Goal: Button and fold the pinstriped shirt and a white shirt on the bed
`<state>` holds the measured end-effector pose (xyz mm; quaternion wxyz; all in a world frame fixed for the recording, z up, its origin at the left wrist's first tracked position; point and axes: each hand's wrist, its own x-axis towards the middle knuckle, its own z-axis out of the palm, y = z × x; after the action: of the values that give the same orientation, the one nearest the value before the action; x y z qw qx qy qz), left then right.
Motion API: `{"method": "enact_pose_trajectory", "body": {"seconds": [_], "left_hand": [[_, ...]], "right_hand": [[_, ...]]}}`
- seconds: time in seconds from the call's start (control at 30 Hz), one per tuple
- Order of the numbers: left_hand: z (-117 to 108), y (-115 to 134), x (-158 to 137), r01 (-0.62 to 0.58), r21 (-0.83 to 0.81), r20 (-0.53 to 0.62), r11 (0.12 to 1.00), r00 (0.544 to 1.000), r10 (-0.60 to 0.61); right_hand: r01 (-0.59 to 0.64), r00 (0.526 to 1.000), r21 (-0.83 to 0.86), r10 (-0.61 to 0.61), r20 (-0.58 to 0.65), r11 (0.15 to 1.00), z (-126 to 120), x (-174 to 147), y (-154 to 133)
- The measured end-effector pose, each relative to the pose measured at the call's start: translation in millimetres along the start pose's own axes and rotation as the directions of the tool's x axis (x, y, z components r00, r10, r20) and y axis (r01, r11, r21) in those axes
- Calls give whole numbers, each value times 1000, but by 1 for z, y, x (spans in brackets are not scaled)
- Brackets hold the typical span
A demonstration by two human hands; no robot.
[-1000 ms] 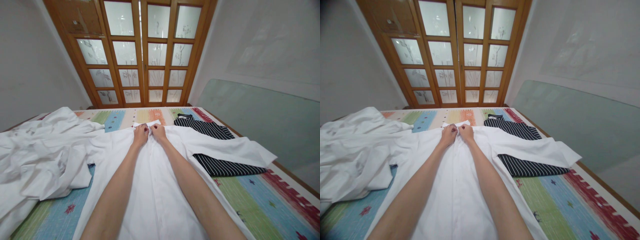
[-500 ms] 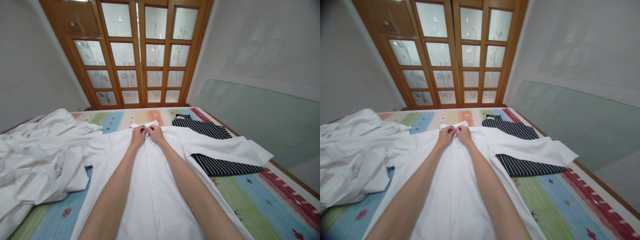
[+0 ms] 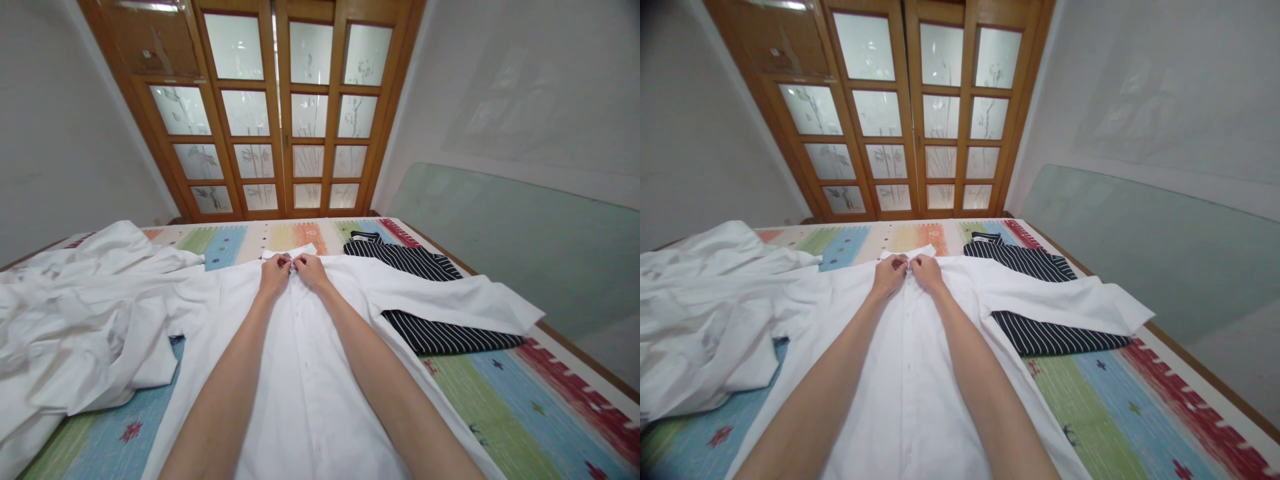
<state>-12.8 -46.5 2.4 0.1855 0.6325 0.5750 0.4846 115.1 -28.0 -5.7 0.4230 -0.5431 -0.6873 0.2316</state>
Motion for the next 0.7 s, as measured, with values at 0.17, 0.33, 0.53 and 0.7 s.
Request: {"method": "enact_pose_trajectory", "body": {"seconds": [0.17,0.33,0.53,0.7], "left_hand": [[-2,4,-1,-4,68,-16,998,1000,5],[-1,-1,1,-5,37,17,999,1000,5],[-1,-5,2,36,5,38,999,999,-36],[-1,-4,3,54,57,43,997,997,-57]], "right_hand": [[14,1000,-11,-14,5,1000,0,-1,-1],[27,999,-28,-26,29,999,-1,-2,-2],[18,1000,-31,-18,21,999,0,-3,-4],[13,1000,-53,-14,-11,999,1,-2,-4]]}}
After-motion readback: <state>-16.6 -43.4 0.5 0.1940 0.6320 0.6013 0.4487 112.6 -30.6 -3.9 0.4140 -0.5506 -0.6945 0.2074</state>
